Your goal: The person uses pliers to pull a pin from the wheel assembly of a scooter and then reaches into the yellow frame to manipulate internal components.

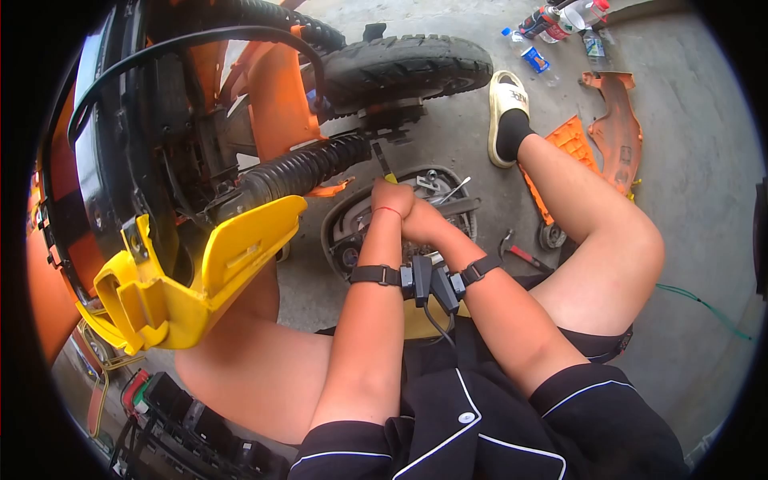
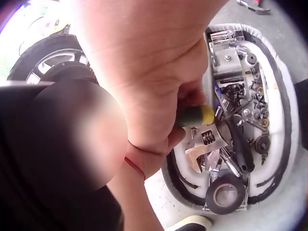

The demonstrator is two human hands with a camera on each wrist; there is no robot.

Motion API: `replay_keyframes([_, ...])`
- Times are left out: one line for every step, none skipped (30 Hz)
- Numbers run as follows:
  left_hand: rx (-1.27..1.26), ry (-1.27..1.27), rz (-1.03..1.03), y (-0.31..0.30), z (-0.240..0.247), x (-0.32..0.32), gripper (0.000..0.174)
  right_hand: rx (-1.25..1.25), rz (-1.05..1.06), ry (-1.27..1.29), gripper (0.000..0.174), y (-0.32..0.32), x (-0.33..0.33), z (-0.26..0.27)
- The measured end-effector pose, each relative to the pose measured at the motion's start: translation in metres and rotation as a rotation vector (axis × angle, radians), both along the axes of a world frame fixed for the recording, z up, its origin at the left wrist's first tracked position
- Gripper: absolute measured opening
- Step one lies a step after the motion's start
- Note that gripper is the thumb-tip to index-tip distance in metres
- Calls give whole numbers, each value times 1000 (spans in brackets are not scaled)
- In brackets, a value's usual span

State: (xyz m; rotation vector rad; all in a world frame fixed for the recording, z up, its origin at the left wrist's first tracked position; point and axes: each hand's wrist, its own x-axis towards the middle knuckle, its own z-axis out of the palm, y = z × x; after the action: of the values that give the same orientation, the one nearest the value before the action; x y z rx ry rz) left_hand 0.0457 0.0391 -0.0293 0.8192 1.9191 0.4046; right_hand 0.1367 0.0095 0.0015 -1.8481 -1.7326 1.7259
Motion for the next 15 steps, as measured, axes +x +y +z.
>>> replay_keyframes([-4,-1,-15,1,0,0,43,-1,-16,16,51,0,0,2])
replay_keyframes([-8,-2,-30,2,-1,0,44,-2,-31,34,50,1,0,4])
replay_keyframes([-7,-2,-28,4,-2,-1,44,-1,-29,34,50,2,0,5])
replay_keyframes([-7,-20,-46,5,-4,-1,44,6,-33,65,49,3,0,6])
replay_keyframes([-9,-38,-63,6,-6,-3,44,12,-36,98,48,4,-1,7])
replay_keyframes([-12,-35,-61,6,-5,-3,44,9,-33,101,48,2,-1,2])
replay_keyframes([-8,-23,-55,6,-4,-3,44,3,-57,134,46,1,-2,-3])
replay_keyframes([-3,-12,-50,7,-3,-2,43,-1,-81,166,45,1,-2,-8])
replay_keyframes([-4,-11,-49,7,-5,-3,43,-2,-80,166,45,1,-3,-8])
replay_keyframes([-2,17,-61,7,-7,-3,43,18,-76,150,44,1,-3,-7])
replay_keyframes([1,44,-73,6,-9,-3,44,37,-73,133,43,1,-4,-6])
replay_keyframes([1,44,-74,7,-9,-3,44,37,-73,133,43,1,-4,-3])
replay_keyframes([-14,48,-85,8,-8,-4,44,20,-70,119,43,2,-5,-1])
replay_keyframes([-29,52,-95,9,-7,-5,44,3,-66,105,42,3,-6,2])
replay_keyframes([-28,52,-95,9,-7,-5,44,4,-66,105,42,3,-6,0])
